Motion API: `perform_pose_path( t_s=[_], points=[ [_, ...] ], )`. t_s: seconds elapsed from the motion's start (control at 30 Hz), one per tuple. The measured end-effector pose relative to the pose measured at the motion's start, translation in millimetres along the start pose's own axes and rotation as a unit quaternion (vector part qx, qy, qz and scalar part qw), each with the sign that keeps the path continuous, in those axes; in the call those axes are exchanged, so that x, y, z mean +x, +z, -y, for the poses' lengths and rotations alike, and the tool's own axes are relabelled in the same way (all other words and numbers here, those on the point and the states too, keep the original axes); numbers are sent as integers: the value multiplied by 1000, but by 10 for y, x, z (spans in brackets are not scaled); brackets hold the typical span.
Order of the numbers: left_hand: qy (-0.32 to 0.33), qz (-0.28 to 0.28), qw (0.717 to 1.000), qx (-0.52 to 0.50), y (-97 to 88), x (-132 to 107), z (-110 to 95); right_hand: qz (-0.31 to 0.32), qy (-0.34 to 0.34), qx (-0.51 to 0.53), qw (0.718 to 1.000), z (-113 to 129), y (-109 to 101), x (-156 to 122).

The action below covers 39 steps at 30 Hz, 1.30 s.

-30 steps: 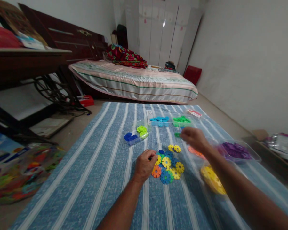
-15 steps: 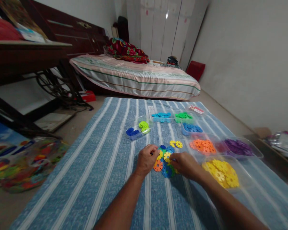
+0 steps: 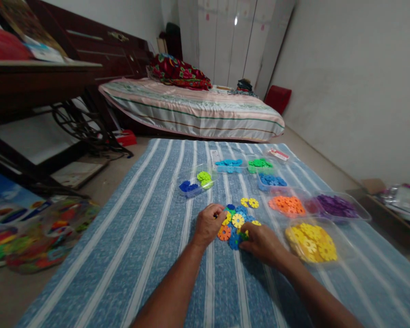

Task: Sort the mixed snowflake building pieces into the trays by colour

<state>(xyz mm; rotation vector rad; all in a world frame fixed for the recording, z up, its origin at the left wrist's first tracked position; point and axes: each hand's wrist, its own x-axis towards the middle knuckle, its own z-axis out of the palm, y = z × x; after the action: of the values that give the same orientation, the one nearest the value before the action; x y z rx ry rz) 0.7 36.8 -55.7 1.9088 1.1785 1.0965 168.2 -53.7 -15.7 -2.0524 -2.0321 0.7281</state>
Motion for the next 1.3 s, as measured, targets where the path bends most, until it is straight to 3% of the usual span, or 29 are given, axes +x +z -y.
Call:
perform_pose_path(
  t_s=[0.37,0.53,0.63,0.73,0.8,0.87,0.93,1.0,1.03,1.1,1.2,1.3],
  points=[
    [10,2,1000,-2,-15,16,13,-18,21,106,994,-148,55,53],
    [8,6,1000,-4,-20,7,7,-28,-5,152,988,-237,84,102],
    [8,5,1000,-11,-16,7,14,-24,-17,160,987,-254,-50,152],
    [8,7,1000,-14,-9,10,26,-36,-29,132,990,-268,-351,287],
    [7,8,1000,-13,-6,12,32,-76,-35,102,991,-297,-636,452],
    [7,9,1000,-11,-6,12,35,-169,-35,60,983,-339,-947,654],
    [8,10,1000,-8,-9,10,36,-310,15,5,951,-375,-1214,843],
    [9,10,1000,-4,-13,6,34,-389,60,-31,919,-382,-1361,959],
    [11,9,1000,-2,-15,4,34,-400,68,-40,913,-368,-1372,980],
    [15,6,1000,1,-18,0,33,-365,48,-47,928,-311,-1265,949],
    [18,0,1000,2,-19,-6,35,-242,-15,-51,969,-178,-890,786],
    [14,-3,1000,-8,-22,-11,39,-135,-42,-53,988,-47,-494,612]
  ],
)
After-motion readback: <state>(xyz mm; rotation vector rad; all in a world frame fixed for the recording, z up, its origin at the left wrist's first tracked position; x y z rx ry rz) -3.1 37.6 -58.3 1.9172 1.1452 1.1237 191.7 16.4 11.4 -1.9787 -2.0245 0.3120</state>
